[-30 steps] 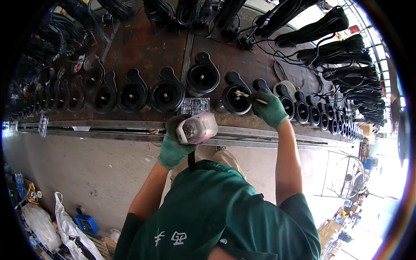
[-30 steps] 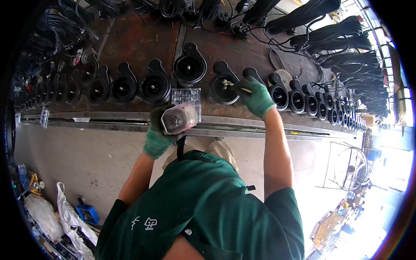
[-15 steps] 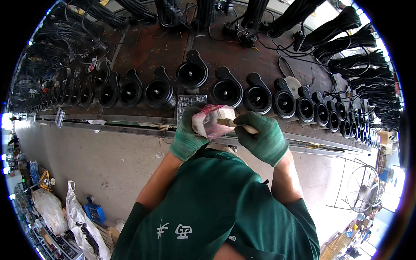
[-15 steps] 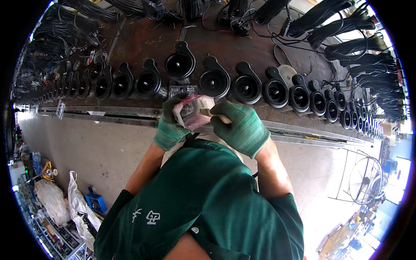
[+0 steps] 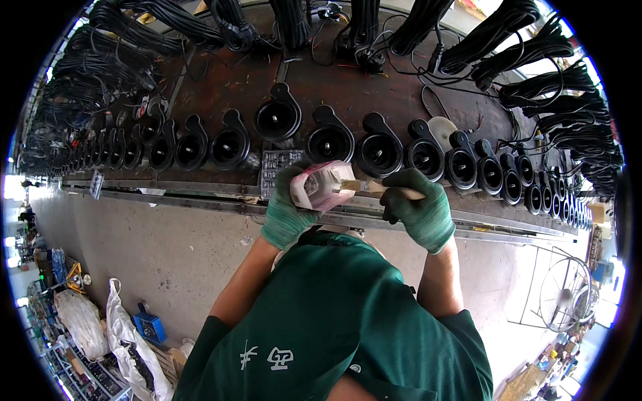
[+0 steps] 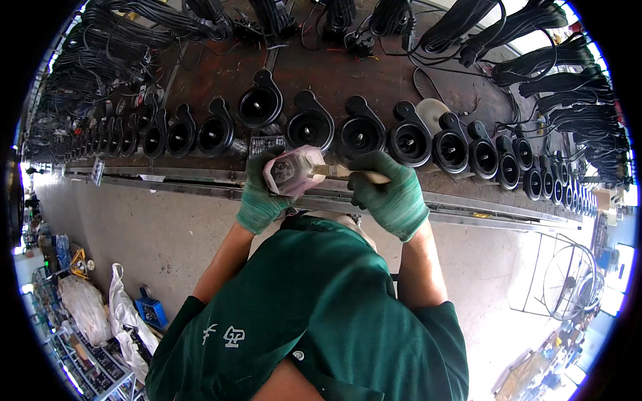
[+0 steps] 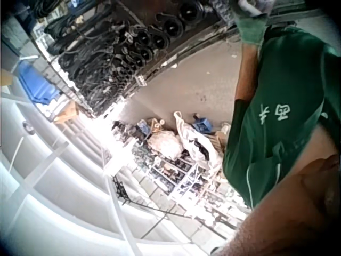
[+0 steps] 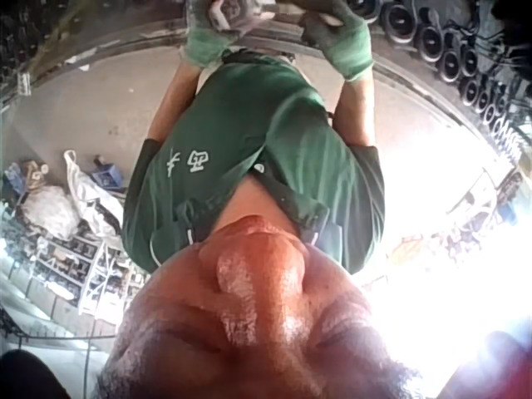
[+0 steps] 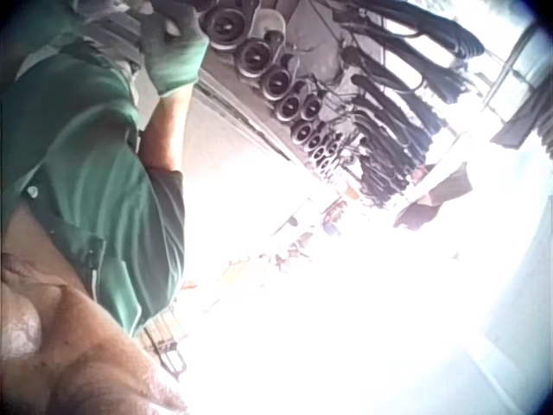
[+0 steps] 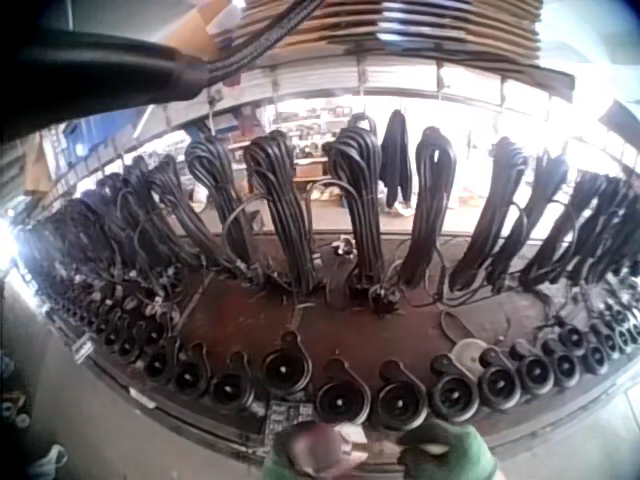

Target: The person uses a brush to apply a substance from a small container onto the inner surfaces of a row of black circular objects arranged on a table. The person works sequentially along the line of objects, dipping the brush into the container and applying the substance to each item.

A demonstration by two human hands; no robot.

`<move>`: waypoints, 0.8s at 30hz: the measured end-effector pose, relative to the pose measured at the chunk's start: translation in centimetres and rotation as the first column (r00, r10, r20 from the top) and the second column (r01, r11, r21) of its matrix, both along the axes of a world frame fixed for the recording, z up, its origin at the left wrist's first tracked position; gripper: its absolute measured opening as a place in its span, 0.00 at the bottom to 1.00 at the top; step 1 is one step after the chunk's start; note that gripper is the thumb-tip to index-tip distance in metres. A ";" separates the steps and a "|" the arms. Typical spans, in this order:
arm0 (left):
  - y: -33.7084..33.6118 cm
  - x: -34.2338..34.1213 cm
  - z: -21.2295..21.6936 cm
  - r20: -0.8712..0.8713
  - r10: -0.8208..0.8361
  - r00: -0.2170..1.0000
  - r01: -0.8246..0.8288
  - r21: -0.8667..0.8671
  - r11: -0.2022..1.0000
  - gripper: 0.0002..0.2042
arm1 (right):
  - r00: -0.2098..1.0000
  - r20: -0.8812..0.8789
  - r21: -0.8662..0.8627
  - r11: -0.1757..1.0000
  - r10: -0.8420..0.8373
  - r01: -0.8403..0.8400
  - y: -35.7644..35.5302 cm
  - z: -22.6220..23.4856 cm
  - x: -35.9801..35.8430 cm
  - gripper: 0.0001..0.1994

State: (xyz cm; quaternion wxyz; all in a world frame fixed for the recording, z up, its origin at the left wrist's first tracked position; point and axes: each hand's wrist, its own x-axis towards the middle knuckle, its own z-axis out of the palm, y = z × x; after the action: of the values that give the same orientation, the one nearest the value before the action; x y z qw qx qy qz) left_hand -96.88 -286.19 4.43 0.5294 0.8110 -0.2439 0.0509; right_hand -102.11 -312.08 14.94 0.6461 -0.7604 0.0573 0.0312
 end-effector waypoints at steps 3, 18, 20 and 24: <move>-0.5 0.0 -0.2 -0.091 0.041 0.995 -0.048 -0.074 0.996 0.44 | 0.997 -0.020 0.263 0.962 -0.073 0.076 -1.3 -2.0 -0.2 0.12; -1.3 -1.1 -1.2 -0.298 0.065 0.952 -0.162 -0.316 0.935 0.38 | 0.920 -0.154 0.251 0.887 -0.360 0.389 -8.1 -9.1 1.9 0.09; -1.3 -1.5 -1.3 -0.312 0.052 0.949 -0.160 -0.332 0.929 0.38 | 0.926 -0.190 0.131 0.926 -0.328 0.354 -8.3 -9.9 3.2 0.09; -0.2 -2.6 -1.5 -0.410 0.012 0.912 -0.196 -0.411 0.891 0.39 | 0.978 -0.113 -0.134 0.978 -0.173 0.158 -7.5 -11.4 6.0 0.11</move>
State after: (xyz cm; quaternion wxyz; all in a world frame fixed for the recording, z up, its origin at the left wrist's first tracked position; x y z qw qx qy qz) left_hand -99.49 -286.42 2.96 0.7345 0.6744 -0.0691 -0.0314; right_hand -96.11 -319.57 3.50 0.5930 -0.7884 0.1624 0.0208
